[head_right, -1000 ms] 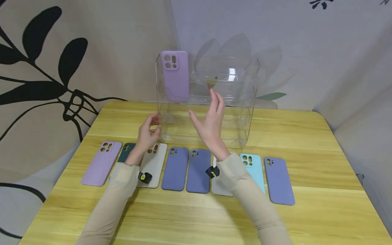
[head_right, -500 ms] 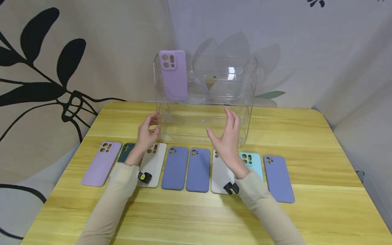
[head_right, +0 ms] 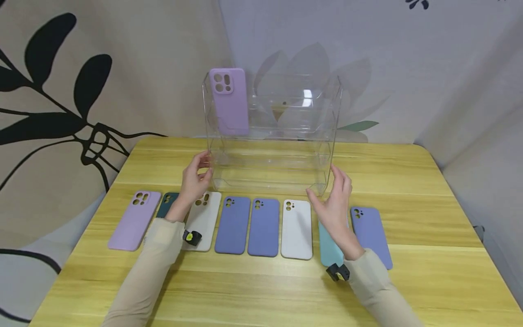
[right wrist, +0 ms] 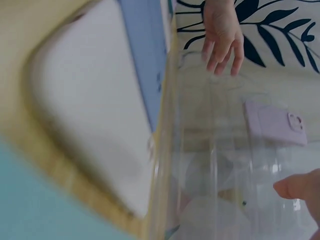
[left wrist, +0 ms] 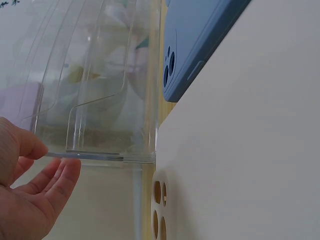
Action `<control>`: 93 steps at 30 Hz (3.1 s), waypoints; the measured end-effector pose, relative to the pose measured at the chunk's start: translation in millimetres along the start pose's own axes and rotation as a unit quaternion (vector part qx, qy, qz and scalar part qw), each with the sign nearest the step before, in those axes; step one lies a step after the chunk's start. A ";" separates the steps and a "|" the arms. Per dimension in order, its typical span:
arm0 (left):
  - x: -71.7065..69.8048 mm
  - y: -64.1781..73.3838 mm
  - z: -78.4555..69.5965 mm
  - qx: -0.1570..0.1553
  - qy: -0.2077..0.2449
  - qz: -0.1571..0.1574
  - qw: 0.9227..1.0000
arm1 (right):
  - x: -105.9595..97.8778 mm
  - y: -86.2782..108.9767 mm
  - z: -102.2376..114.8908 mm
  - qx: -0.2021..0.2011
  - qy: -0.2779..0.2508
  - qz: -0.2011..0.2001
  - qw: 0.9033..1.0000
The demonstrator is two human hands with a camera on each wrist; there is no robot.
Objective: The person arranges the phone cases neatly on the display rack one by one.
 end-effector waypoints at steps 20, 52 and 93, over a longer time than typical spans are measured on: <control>1.2 -0.6 2.4 0.004 0.000 0.001 1.000 | -60.8 40.0 -73.4 0.187 0.072 0.083 0.976; 1.4 -0.4 4.8 0.013 0.019 -0.005 1.000 | -78.1 55.4 -117.1 0.279 0.216 0.187 0.917; 0.5 -2.2 3.5 0.013 0.003 -0.004 1.000 | -44.8 -30.3 -20.0 0.107 0.117 0.084 0.984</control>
Point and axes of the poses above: each hand's wrist, its own y-axis away from the middle knuckle, its own x-axis out of the palm, z = x × y, the point moved 8 cm from there along -y, towards the middle knuckle, and after that the axes turned 11 degrees about -y, right-handed, at the moved point
